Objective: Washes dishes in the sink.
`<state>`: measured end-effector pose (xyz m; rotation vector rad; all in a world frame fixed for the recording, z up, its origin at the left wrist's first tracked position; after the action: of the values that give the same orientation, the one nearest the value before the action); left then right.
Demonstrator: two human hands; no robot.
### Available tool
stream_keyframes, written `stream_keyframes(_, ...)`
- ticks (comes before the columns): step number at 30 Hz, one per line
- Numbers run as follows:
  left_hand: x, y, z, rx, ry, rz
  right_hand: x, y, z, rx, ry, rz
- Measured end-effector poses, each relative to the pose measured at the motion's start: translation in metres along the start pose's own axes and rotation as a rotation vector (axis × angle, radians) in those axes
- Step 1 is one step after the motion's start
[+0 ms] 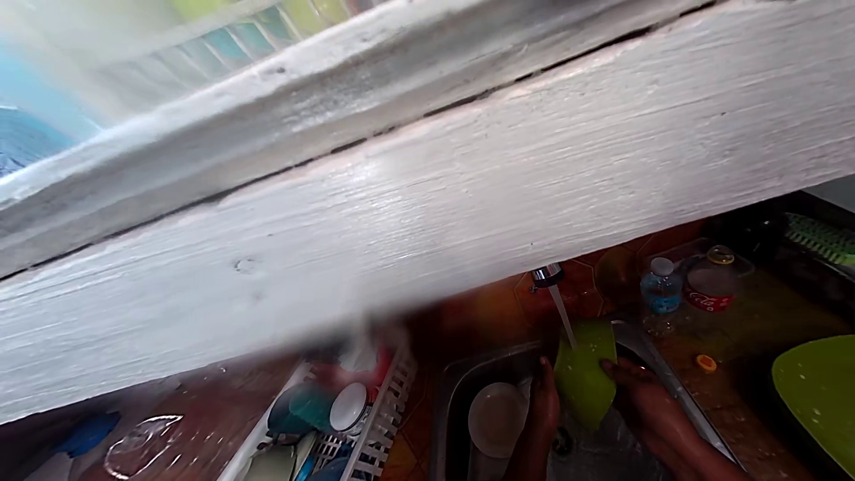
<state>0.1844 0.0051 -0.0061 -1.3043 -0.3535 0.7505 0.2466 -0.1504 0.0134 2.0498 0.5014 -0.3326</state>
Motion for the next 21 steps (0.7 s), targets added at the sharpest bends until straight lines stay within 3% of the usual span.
stream_keyframes(3, 0.01, 0.011, -0.005, -0.11, 0.026, -0.02, 0.0, 0.006, 0.01, 0.096, -0.025, 0.01)
stream_keyframes(8, 0.019, 0.041, -0.01, -0.375, 0.053, 0.235, 0.007, 0.001, 0.031, 0.254, -0.074, -0.081)
stream_keyframes(10, 0.02, 0.043, -0.009, -0.367, 0.001, 0.279, 0.012, -0.006, 0.038, 0.285, -0.082, -0.103)
stream_keyframes(21, 0.029, 0.013, 0.002, 0.027, 0.01, -0.022, 0.031, -0.033, 0.044, 0.248, -0.128, -0.167)
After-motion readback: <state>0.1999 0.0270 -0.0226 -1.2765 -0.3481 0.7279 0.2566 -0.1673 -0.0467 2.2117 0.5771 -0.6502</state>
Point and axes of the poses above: each hand's wrist, its own x-axis towards the middle knuckle, its own z-axis out of the back of the hand, y = z × x, the point moved 9 cm from there along x, towards the middle knuckle, and after that the axes turned 13 degrees about -y, right-handed, at the moved point
